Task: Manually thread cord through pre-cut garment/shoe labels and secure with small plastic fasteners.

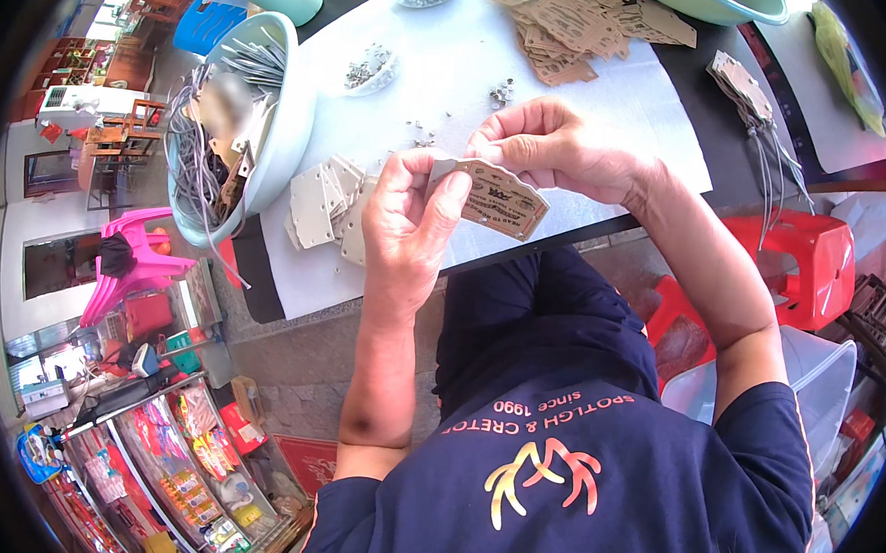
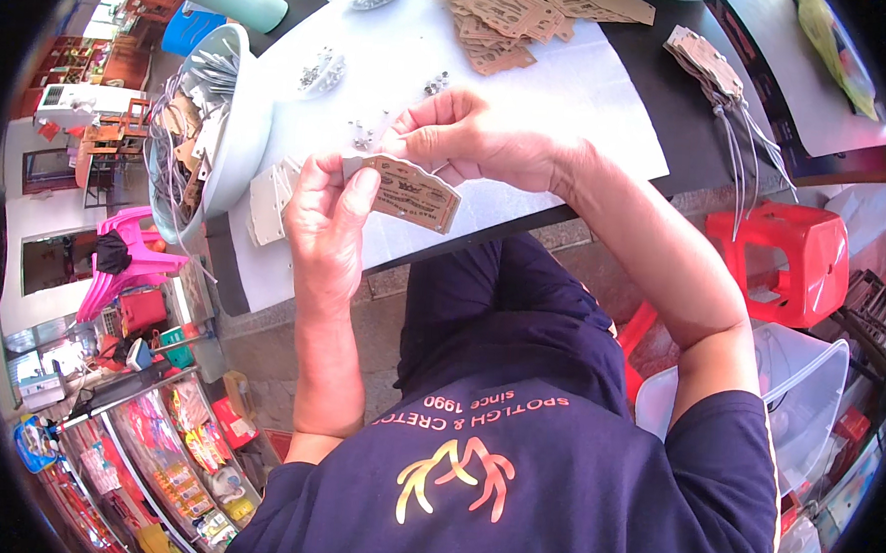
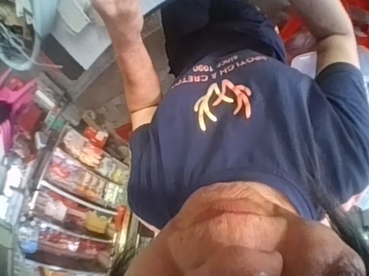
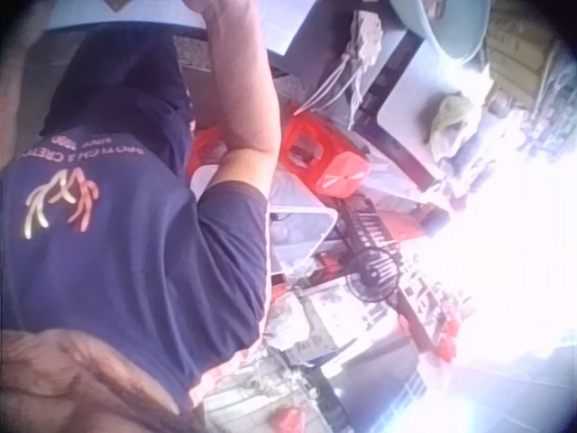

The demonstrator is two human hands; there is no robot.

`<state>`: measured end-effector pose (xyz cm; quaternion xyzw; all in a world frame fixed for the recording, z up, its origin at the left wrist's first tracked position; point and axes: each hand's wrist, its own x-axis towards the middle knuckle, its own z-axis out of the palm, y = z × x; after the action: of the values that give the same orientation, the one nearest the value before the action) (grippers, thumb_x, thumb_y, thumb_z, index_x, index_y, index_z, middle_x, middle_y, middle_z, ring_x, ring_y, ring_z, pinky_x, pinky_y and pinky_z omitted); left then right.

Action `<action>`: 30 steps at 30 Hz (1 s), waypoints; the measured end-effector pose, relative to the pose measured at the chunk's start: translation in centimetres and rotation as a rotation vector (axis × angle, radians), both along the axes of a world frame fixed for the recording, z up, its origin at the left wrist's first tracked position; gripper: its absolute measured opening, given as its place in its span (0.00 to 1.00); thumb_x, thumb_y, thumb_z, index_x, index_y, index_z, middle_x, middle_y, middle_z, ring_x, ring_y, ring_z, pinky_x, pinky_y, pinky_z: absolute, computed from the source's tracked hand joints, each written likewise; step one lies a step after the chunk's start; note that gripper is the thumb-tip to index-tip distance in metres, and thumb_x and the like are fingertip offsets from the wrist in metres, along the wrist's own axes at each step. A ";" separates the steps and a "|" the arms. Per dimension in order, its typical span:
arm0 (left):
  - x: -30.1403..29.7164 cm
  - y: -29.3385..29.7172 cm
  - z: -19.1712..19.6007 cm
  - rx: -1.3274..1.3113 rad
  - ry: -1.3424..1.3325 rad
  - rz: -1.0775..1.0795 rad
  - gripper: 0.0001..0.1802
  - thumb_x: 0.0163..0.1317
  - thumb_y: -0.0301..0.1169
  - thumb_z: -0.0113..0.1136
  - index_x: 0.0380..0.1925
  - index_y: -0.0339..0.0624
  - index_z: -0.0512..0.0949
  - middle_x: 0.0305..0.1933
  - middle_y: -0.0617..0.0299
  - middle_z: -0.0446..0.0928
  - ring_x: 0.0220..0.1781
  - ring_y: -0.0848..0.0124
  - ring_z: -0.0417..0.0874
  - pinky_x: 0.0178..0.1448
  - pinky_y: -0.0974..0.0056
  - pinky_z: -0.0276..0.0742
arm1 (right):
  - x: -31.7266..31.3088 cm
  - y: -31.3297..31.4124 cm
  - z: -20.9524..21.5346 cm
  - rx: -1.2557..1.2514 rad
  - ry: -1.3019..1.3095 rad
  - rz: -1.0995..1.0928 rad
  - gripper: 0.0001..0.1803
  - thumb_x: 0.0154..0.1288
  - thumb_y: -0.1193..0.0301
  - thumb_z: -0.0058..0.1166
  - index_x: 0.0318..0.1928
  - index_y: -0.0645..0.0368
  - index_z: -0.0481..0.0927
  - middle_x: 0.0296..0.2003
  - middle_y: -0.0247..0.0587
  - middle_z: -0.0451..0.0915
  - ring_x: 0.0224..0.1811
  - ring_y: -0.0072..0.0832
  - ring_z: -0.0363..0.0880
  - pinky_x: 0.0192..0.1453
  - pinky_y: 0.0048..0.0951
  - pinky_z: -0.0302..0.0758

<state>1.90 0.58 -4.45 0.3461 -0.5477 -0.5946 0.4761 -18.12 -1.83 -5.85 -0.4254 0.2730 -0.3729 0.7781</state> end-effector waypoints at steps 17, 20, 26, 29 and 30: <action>0.1 0.3 1.5 0.079 -0.021 -0.084 0.08 0.66 0.21 0.57 0.43 0.36 0.70 0.38 0.63 0.77 0.38 0.83 0.76 0.44 0.75 0.73 | 0.3 -0.5 0.1 -0.016 0.061 0.052 0.13 0.58 0.65 0.58 0.39 0.62 0.81 0.28 0.25 0.77 0.30 0.11 0.71 0.34 0.16 0.65; 0.0 0.2 1.6 0.063 -0.034 -0.088 0.08 0.65 0.21 0.57 0.42 0.36 0.70 0.38 0.63 0.77 0.38 0.83 0.76 0.44 0.75 0.74 | 0.5 -0.2 0.1 -0.008 0.044 0.006 0.13 0.57 0.66 0.58 0.38 0.62 0.81 0.28 0.25 0.77 0.30 0.11 0.71 0.35 0.15 0.66; 0.0 0.2 1.7 0.058 -0.052 -0.096 0.08 0.64 0.21 0.58 0.41 0.36 0.71 0.36 0.64 0.77 0.37 0.83 0.76 0.43 0.75 0.74 | 0.5 -0.1 0.1 -0.053 0.102 0.034 0.12 0.59 0.67 0.58 0.38 0.62 0.81 0.29 0.25 0.78 0.30 0.12 0.72 0.36 0.16 0.68; 0.0 0.1 1.8 0.040 -0.098 -0.092 0.06 0.64 0.20 0.57 0.39 0.37 0.71 0.35 0.65 0.76 0.36 0.83 0.76 0.41 0.75 0.74 | 0.5 0.1 0.4 -0.052 0.110 0.003 0.11 0.59 0.67 0.57 0.38 0.61 0.81 0.28 0.26 0.78 0.30 0.12 0.73 0.36 0.17 0.69; 0.0 0.1 1.8 0.043 -0.097 -0.106 0.06 0.63 0.20 0.57 0.38 0.37 0.70 0.34 0.65 0.76 0.35 0.84 0.75 0.40 0.75 0.73 | 0.5 0.1 0.5 -0.053 0.109 0.005 0.11 0.59 0.67 0.57 0.38 0.61 0.81 0.28 0.26 0.78 0.30 0.12 0.73 0.36 0.17 0.69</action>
<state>1.92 0.66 -2.64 0.3554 -0.5748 -0.6131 0.4092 -17.66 -1.71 -5.33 -0.4662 0.3039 -0.3541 0.7516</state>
